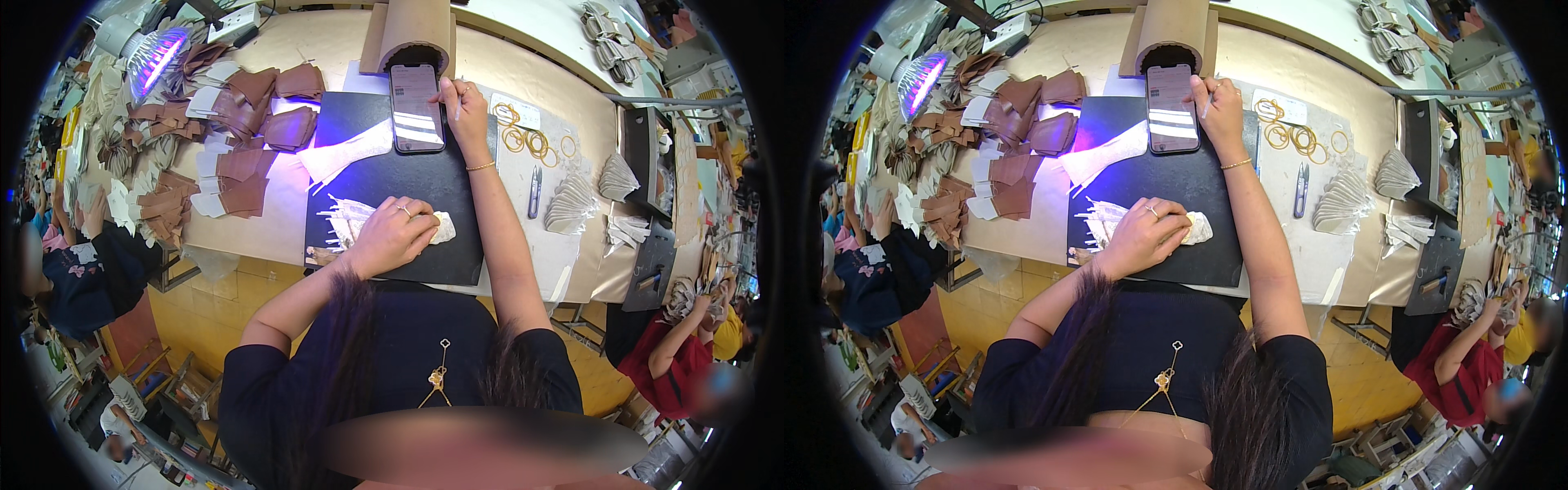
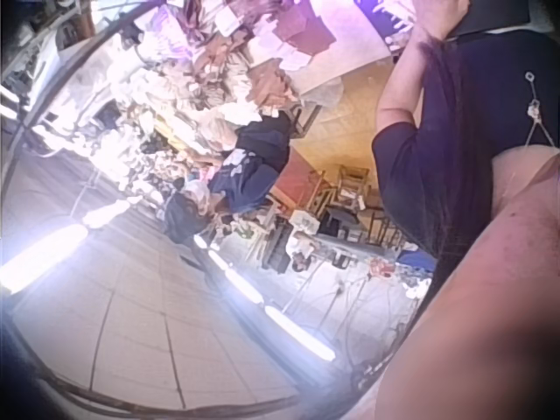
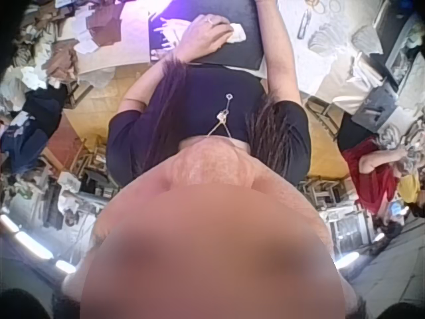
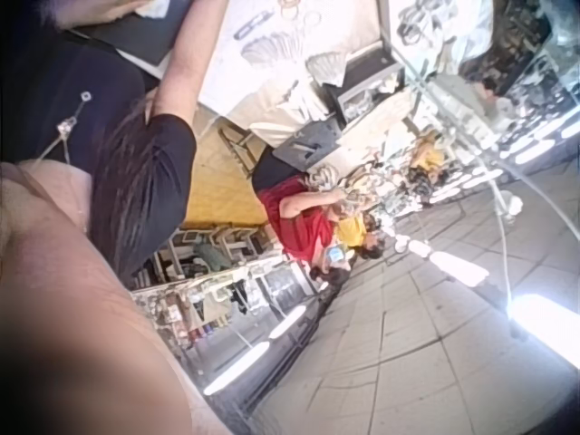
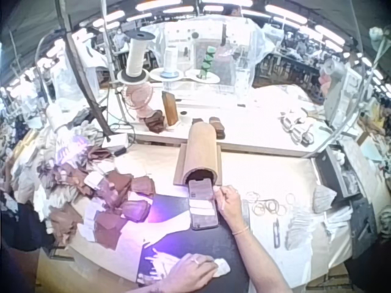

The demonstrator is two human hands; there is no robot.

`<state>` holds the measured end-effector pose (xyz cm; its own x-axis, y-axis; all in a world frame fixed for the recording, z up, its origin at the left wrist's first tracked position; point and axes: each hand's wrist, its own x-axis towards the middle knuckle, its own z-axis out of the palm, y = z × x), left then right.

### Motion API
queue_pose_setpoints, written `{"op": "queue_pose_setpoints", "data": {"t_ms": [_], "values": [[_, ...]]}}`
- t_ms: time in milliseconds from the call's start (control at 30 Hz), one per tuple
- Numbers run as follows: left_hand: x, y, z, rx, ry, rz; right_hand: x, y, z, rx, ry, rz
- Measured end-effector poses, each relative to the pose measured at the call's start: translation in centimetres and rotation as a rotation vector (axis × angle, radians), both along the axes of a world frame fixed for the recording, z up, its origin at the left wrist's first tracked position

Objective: The person unpacks a bundle of white fabric pieces, then uses a pen to mark individual pieces on a black mat. A smartphone is briefly used on the table, then the person resumes marking fabric pieces one at a time.

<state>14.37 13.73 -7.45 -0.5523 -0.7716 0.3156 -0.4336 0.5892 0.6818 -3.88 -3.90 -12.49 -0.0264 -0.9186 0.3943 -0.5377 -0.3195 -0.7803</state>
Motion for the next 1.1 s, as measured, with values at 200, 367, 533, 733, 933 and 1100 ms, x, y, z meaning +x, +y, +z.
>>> {"op": "queue_pose_setpoints", "data": {"t_ms": [200,367,533,733,933,1100], "values": [[0.01,-0.03,-0.09,0.002,-0.005,-0.003,0.05,0.01,-0.09,-0.012,-0.051,0.004],[0.06,-0.05,-0.01,0.013,-0.014,-0.01,-0.25,0.07,0.23,0.041,0.02,0.025],[0.04,-0.06,0.03,0.005,-0.016,-0.009,-0.04,0.01,0.11,0.008,0.007,0.008],[0.01,-0.02,0.02,0.002,-0.004,-0.002,0.02,0.06,0.22,0.002,-0.014,-0.002],[0.05,0.02,0.01,0.014,-0.009,-0.005,-0.14,0.16,0.5,0.052,-0.026,0.037],[0.06,0.01,-0.06,0.018,-0.011,-0.005,0.09,0.13,0.55,0.011,-0.028,0.016]]}}
